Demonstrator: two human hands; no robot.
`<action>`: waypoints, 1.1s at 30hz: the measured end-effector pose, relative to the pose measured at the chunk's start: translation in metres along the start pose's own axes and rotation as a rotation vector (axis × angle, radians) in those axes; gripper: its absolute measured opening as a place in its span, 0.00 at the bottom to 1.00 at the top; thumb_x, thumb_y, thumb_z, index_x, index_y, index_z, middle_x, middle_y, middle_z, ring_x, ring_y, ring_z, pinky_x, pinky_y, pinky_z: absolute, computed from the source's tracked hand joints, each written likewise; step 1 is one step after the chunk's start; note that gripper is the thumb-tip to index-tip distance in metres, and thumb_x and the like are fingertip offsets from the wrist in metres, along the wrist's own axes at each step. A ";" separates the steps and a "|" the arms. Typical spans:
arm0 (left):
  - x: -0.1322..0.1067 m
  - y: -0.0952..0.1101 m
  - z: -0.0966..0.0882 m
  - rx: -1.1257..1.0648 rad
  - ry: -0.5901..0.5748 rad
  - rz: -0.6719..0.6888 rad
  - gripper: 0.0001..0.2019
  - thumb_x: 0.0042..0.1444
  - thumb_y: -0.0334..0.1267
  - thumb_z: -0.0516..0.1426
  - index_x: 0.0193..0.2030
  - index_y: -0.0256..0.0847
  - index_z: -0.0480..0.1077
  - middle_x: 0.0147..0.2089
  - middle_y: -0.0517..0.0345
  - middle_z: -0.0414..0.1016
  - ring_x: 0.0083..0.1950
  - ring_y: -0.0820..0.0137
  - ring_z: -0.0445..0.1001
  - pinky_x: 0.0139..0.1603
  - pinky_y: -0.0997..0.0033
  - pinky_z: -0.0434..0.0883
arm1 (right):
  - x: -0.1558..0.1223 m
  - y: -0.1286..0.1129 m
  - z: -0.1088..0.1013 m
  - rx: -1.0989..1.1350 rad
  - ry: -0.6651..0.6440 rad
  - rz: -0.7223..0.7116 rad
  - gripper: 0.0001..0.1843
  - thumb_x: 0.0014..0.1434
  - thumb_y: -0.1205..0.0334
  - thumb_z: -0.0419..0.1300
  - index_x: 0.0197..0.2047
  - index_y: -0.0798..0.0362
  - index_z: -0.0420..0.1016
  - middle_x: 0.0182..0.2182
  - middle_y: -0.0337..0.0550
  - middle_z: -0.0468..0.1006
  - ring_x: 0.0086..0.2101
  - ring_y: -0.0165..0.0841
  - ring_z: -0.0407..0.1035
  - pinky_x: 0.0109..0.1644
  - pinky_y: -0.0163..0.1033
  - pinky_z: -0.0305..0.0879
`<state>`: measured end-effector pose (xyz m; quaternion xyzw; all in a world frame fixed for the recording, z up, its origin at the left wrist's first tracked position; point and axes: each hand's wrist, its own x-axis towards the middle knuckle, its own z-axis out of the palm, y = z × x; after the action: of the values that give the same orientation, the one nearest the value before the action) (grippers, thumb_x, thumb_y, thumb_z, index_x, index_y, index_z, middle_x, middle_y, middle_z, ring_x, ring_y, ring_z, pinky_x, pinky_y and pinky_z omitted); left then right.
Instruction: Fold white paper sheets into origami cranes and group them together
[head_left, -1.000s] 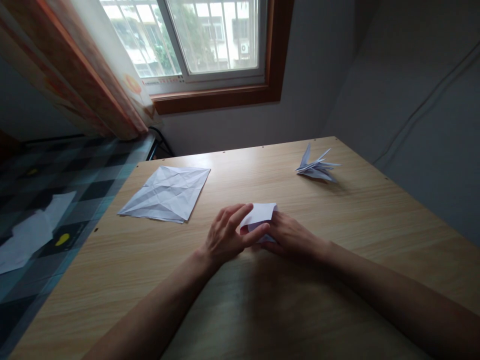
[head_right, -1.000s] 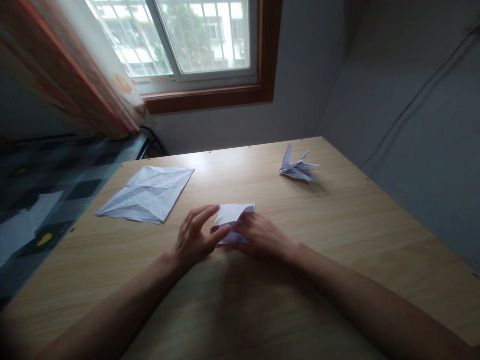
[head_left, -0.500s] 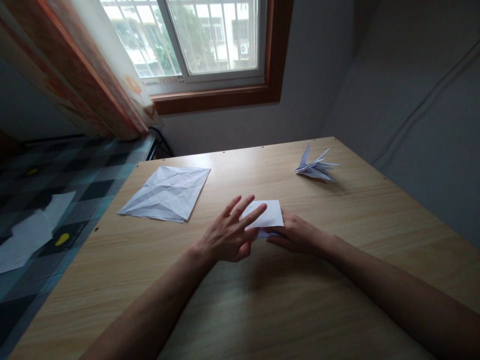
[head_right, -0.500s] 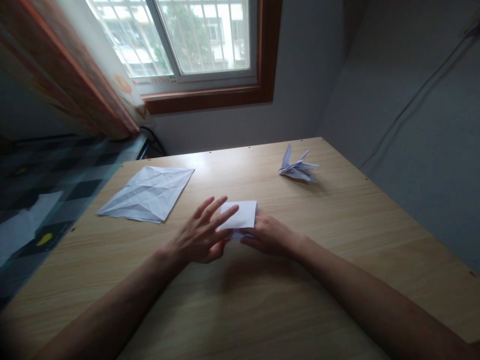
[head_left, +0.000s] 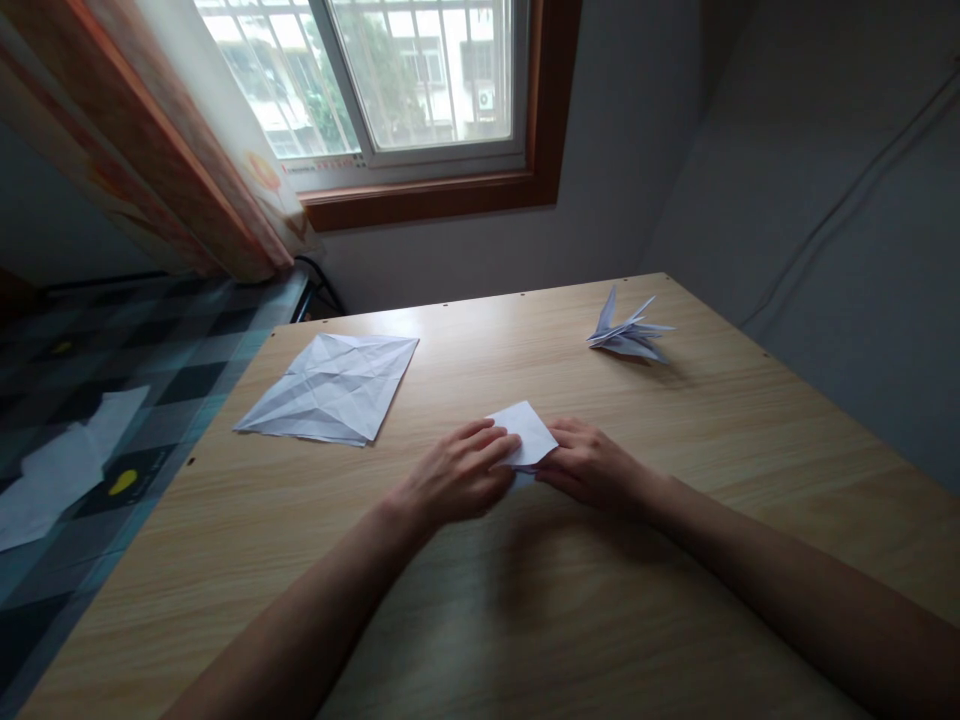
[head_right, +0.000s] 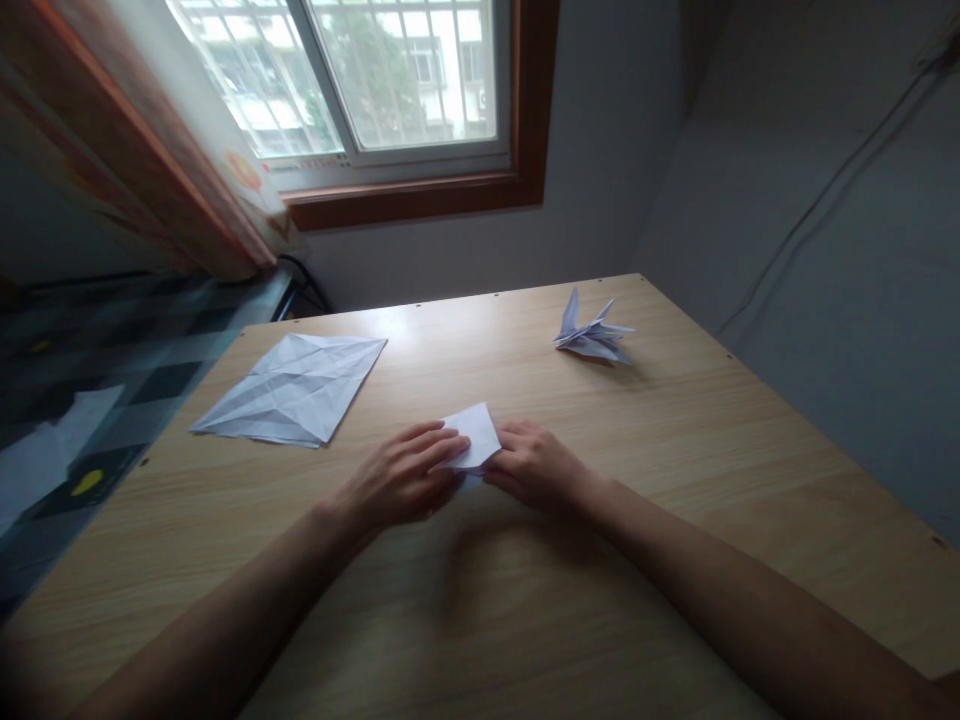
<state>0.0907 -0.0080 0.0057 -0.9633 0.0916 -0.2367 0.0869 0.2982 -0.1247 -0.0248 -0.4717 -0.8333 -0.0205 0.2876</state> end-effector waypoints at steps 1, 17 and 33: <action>0.000 0.001 0.001 -0.014 -0.014 -0.022 0.08 0.61 0.32 0.53 0.31 0.38 0.70 0.44 0.53 0.77 0.40 0.69 0.76 0.48 0.63 0.74 | -0.001 -0.001 0.000 -0.009 0.000 0.019 0.08 0.64 0.64 0.58 0.35 0.55 0.77 0.38 0.51 0.80 0.42 0.41 0.72 0.48 0.46 0.69; 0.002 0.003 0.020 -0.217 0.020 -0.475 0.06 0.58 0.38 0.58 0.37 0.40 0.65 0.45 0.52 0.73 0.40 0.67 0.74 0.39 0.68 0.73 | 0.000 -0.018 0.002 -0.141 0.016 0.341 0.04 0.61 0.67 0.59 0.33 0.54 0.71 0.35 0.49 0.75 0.39 0.41 0.67 0.45 0.46 0.66; 0.006 -0.009 -0.009 -0.251 -0.138 -0.305 0.13 0.51 0.30 0.51 0.43 0.42 0.70 0.40 0.53 0.68 0.35 0.67 0.68 0.38 0.65 0.69 | 0.006 -0.023 0.002 -0.219 -0.170 -0.108 0.13 0.67 0.74 0.50 0.36 0.58 0.74 0.32 0.48 0.75 0.33 0.36 0.68 0.37 0.41 0.67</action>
<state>0.0925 -0.0015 0.0182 -0.9833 -0.0330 -0.1673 -0.0644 0.2770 -0.1317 -0.0178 -0.4547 -0.8716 -0.0867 0.1613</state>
